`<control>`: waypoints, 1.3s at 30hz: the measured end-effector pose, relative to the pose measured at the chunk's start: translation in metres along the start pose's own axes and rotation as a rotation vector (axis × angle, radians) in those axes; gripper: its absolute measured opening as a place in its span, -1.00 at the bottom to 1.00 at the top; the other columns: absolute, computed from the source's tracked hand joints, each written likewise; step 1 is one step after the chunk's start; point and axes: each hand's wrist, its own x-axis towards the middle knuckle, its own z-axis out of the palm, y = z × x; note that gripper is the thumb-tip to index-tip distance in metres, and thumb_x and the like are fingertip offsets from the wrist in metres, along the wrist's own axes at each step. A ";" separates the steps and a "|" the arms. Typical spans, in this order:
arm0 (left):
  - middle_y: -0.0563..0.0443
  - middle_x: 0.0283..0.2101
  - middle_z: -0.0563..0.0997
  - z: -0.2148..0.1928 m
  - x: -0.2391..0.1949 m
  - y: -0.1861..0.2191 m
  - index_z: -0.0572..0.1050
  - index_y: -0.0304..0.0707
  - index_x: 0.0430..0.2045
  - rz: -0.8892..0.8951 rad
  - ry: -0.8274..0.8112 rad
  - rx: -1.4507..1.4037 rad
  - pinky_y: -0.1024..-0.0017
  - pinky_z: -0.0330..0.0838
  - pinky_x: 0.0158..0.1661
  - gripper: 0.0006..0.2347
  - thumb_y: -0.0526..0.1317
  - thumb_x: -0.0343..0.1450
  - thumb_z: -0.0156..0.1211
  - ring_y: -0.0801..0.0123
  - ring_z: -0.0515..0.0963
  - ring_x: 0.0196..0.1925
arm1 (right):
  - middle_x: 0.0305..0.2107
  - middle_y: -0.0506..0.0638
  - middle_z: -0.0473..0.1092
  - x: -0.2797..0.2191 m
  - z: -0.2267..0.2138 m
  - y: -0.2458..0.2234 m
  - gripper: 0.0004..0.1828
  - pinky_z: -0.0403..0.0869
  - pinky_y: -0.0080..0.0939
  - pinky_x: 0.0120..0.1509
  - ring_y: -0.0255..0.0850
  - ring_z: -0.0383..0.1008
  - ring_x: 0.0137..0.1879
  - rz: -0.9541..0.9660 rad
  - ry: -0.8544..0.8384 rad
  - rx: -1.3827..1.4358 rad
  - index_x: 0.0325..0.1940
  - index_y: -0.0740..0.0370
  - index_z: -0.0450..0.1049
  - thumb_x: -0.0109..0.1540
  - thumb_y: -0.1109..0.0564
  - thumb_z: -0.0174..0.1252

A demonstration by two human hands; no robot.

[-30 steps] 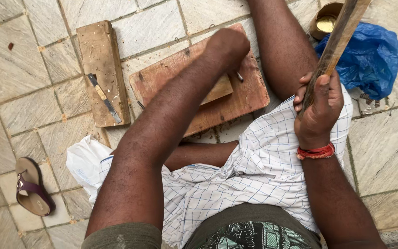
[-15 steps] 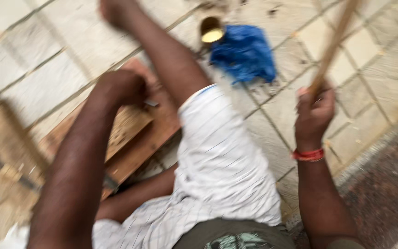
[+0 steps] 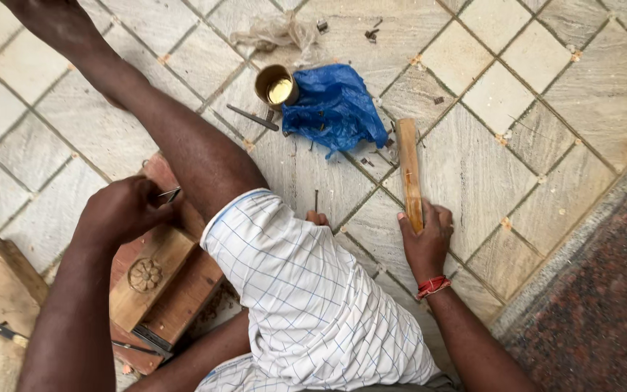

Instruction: The person sits on a tiled floor and carves a floral design into a small rectangular block of wood. They use a wooden mallet to strike a chisel held against the wood, creating a relief pattern. The person occasionally pauses to clear wood shavings from the carving area.

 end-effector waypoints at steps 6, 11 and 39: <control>-0.13 -0.35 0.69 0.027 -0.068 -0.073 0.69 -0.22 -0.28 -0.301 0.255 -0.240 0.17 0.56 -0.27 -0.70 0.01 0.31 0.48 0.15 0.68 -0.38 | -0.18 0.16 0.52 0.057 0.012 -0.078 -0.76 0.48 -0.01 0.08 0.04 0.53 -0.03 -0.398 -0.107 0.497 0.03 0.32 0.55 0.32 0.15 0.27; -0.10 -0.48 0.68 0.104 -0.168 -0.139 0.69 -0.21 -0.32 -0.683 0.436 -0.506 0.21 0.54 -0.33 -0.62 0.13 0.30 0.39 0.18 0.65 -0.48 | -0.33 0.23 0.47 0.136 0.121 -0.178 -0.79 0.50 0.08 -0.08 0.11 0.51 -0.17 -0.726 -0.230 0.293 -0.23 0.36 0.53 0.34 0.14 0.09; -0.25 -0.24 0.69 0.217 -0.197 -0.165 0.67 -0.22 -0.32 -1.189 0.597 -0.717 0.01 0.55 -0.12 -0.70 0.00 0.28 0.39 -0.12 0.68 -0.17 | -0.28 0.02 0.50 0.151 0.016 -0.221 -0.73 0.53 -0.36 -0.19 -0.28 0.55 -0.22 -0.411 -0.850 0.886 0.02 0.27 0.45 0.50 0.01 -0.01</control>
